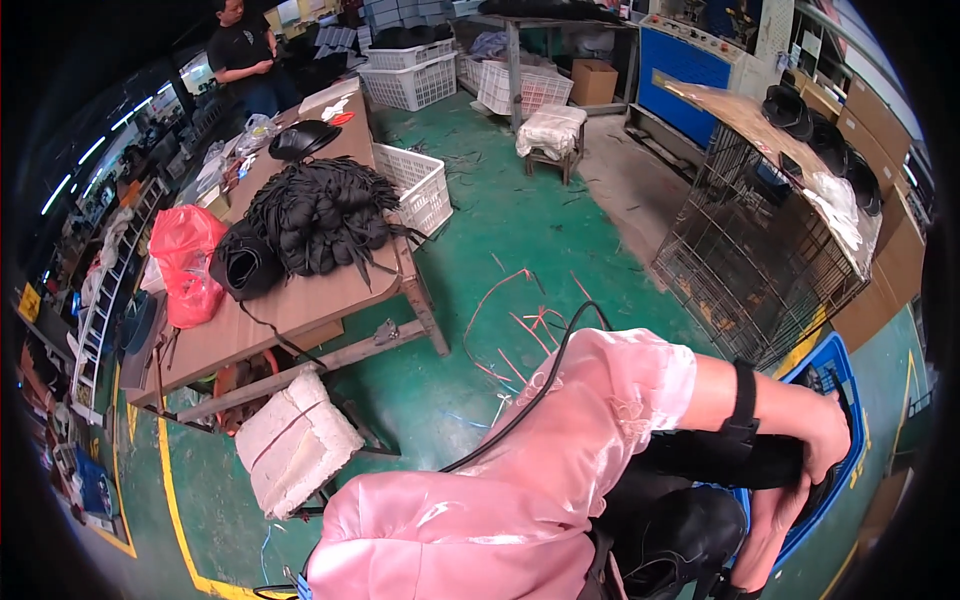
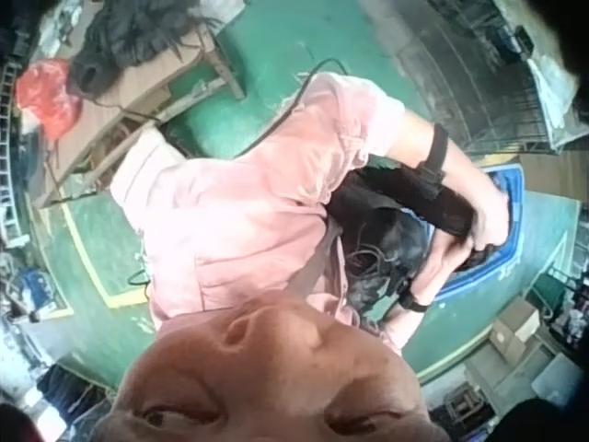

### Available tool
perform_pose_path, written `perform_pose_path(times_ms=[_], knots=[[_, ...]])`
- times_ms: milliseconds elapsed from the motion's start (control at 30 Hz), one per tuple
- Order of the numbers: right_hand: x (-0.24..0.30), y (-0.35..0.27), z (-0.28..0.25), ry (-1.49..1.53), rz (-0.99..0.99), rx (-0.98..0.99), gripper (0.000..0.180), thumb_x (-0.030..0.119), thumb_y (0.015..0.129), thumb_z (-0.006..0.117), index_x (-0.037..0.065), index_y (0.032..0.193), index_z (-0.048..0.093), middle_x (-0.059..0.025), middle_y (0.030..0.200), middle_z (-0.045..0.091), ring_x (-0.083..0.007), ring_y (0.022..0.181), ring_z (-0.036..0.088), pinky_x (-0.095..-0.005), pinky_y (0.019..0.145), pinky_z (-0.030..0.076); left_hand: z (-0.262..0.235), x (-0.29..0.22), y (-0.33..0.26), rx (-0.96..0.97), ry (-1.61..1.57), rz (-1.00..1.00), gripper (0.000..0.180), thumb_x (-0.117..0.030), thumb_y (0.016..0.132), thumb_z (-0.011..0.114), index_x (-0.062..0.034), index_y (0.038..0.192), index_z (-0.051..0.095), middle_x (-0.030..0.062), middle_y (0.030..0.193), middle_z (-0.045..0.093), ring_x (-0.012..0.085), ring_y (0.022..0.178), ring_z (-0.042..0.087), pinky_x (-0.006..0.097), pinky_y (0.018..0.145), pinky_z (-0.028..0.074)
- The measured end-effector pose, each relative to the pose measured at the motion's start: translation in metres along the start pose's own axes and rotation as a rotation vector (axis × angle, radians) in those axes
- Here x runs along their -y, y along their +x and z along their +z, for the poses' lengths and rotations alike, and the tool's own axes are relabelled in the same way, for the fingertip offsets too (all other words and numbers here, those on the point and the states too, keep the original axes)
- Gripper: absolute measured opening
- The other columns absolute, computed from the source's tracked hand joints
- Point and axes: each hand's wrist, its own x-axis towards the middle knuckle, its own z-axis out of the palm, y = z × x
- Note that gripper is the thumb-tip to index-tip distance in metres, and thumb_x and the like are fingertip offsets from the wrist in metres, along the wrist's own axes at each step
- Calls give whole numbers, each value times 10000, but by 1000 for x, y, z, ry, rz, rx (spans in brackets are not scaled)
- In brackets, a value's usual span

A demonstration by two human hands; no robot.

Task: Tying and organizing laces on finished black leather shoes.

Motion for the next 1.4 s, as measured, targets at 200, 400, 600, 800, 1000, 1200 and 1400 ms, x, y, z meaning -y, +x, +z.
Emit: perform_pose_path(times_ms=[200, 400, 600, 800, 1000, 1200, 1400], knots=[[22, -25, 27, 141, -141, 21, 307, 153, 914, 553, 57, 1196, 479, -66, 1052, 510, -203, 972, 511, -399, 1057, 357, 15, 1, 5, -73, -771, 188, 378, -236, 822, 620, 3, 1114, 643, 156, 1035, 652, 217, 1017, 593, 324, 956, 415], [43, -8, 90, 188, -363, -15, 20, 29, 878, 498, 20, 868, 512, -34, 825, 505, -164, 841, 499, -348, 893, 412, 53, 37, -34, 170, -1429, 221, 565, -342, 915, 597, -6, 1344, 448, 69, 1231, 554, 127, 1109, 498, 297, 968, 409], [35, -32, 98, 462, -387, -146, 65, 80, 886, 563, 31, 843, 555, -48, 840, 583, -181, 836, 584, -384, 909, 461, 77, 4, -70, 413, -1660, 213, 614, -178, 775, 760, -6, 1275, 448, 128, 943, 672, 141, 677, 633, 246, 666, 513], [35, -83, 100, 347, -513, -199, 265, 188, 876, 634, 27, 1057, 525, 12, 865, 571, -148, 847, 558, -397, 957, 394, 61, 21, -105, 497, -1296, -142, 249, -72, 806, 672, -7, 1037, 606, 36, 641, 597, 66, 443, 491, 227, 420, 377], [-29, -210, 88, 267, -421, -82, 270, 210, 829, 711, 203, 942, 465, 98, 745, 441, -121, 731, 460, -430, 1007, 344, 69, 2, -179, 491, -694, 166, 427, -71, 652, 716, -26, 1039, 542, 159, 753, 620, 335, 689, 635, 395, 618, 493], [-146, -336, 15, 340, 11, -814, 300, 277, 828, 711, 98, 1033, 585, -76, 922, 642, -304, 1032, 587, -468, 1005, 399, 188, 12, -225, 687, -543, -5, 440, -239, 733, 701, -13, 1077, 545, 231, 842, 631, 403, 834, 616, 461, 711, 480], [-142, -364, -39, -29, 225, -1071, 488, 298, 938, 572, 84, 1350, 424, -115, 1227, 584, -223, 972, 631, -371, 838, 519, 201, 38, -231, 422, -445, 76, 542, -287, 717, 779, -28, 1155, 591, 166, 1099, 638, 346, 1024, 598, 420, 883, 473]])
